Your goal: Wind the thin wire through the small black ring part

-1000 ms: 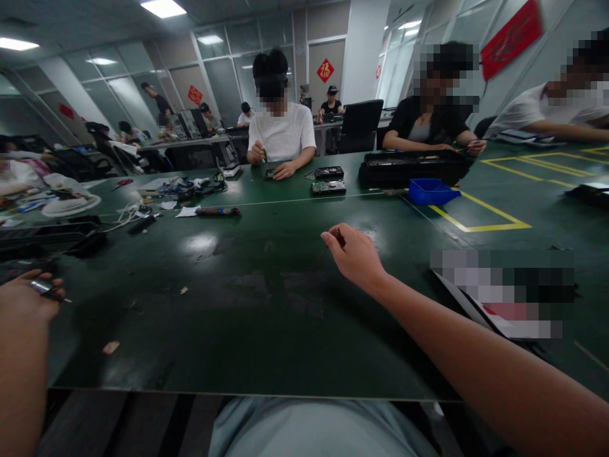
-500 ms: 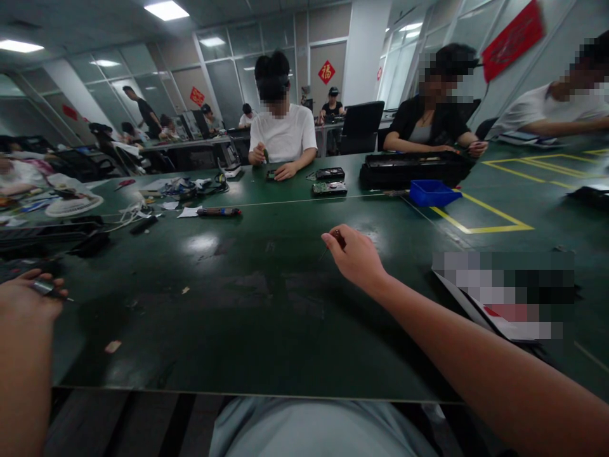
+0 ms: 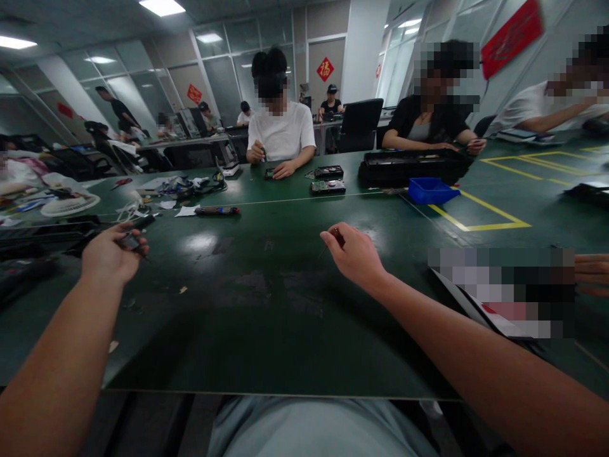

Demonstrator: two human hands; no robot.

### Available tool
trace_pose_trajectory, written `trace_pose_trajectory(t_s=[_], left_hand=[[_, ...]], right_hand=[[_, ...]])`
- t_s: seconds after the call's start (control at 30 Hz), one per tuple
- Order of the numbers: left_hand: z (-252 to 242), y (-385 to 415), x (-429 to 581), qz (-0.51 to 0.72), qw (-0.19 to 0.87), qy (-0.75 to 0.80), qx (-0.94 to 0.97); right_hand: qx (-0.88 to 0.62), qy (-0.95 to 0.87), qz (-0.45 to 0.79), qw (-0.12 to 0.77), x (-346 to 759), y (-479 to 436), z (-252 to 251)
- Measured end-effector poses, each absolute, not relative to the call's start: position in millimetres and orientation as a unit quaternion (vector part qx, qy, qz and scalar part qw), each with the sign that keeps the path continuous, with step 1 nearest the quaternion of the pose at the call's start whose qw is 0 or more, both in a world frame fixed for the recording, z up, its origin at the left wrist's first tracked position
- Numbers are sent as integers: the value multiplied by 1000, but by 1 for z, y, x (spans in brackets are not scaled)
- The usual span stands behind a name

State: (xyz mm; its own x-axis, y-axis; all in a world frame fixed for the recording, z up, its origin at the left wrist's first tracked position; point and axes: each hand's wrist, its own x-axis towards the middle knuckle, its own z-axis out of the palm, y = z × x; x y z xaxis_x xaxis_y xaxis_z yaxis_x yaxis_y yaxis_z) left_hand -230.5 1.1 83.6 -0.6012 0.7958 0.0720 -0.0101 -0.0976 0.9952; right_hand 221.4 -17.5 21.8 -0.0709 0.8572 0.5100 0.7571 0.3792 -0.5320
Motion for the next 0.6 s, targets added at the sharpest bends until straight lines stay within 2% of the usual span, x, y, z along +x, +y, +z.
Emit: trace_pose_trajectory(t_s=[0.1, 0.33, 0.5, 0.6], left_hand=[[88, 8, -182, 666, 375, 565, 310], [87, 21, -89, 608, 483, 472, 417], [72, 17, -29, 537, 563, 409, 477], [56, 7, 2, 484, 570, 397, 531]], right_hand=[[-552, -730, 62, 398, 222, -18, 22], [-556, -728, 65, 397, 222, -18, 22], [-555, -731, 61, 392, 223, -17, 22], [-552, -737, 53, 386, 224, -17, 22]])
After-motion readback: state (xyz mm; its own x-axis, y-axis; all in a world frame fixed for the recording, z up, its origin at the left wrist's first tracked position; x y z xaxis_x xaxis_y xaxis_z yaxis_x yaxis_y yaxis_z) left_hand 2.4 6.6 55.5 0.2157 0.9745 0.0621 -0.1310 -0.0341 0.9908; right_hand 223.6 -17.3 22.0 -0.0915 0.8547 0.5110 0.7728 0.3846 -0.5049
